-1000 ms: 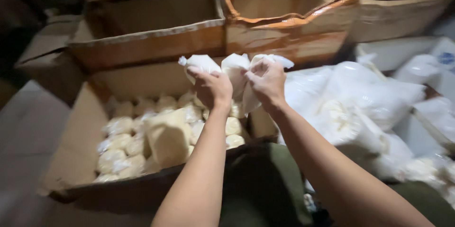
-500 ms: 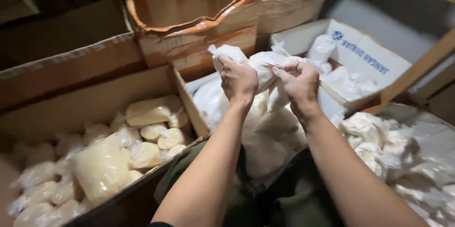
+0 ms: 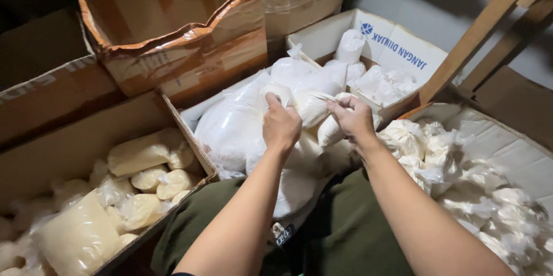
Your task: The person repeatedly picks up small plastic bags containing a white food item from a large sack, ties the bags shut, and places them into a cardboard box. The person also handles larger plastic bags containing the same food item, transferring them between boxes.
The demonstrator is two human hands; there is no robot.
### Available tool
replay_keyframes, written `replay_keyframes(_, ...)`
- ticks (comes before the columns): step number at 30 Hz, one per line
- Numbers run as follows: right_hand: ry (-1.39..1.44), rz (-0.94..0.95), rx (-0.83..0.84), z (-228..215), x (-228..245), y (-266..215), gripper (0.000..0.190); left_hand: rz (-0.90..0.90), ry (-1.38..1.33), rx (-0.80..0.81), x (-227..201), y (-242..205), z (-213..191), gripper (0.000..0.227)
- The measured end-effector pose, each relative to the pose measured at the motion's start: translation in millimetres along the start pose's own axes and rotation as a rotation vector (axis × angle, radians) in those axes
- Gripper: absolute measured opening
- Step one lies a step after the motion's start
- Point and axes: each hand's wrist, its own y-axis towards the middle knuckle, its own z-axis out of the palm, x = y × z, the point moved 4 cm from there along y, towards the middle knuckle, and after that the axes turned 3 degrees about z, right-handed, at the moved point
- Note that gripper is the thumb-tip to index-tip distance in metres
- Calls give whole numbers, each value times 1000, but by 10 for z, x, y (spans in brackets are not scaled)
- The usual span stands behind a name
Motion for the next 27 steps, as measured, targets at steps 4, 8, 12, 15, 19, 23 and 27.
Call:
replay_keyframes(4, 77, 149, 25, -9, -124, -45, 24, 12, -4, 38, 201, 7, 109, 46)
replay_keyframes(8, -19, 130, 66, -73, -282, -51, 25, 41, -33, 15, 314, 94, 188, 45)
replay_keyframes(12, -98, 199, 164, -155, -367, 9, 30, -10, -164, -69, 349, 164, 146, 39)
replay_keyframes(15, -134, 345, 201, -203, -325, -16, 48, -44, -250, -64, 322, 114, 69, 32)
replay_keyframes(19, -271, 317, 171, -323, -1, -95, 65, 81, -399, -67, 147, -6, -36, 27)
replay_keyframes(23, -167, 77, 130, -449, 577, -295, 66, 128, -667, 58, -78, -4, -72, 25)
replay_keyframes(27, 289, 316, 236, -590, 1069, -553, 75, 148, -926, 317, -388, 17, 24, 23)
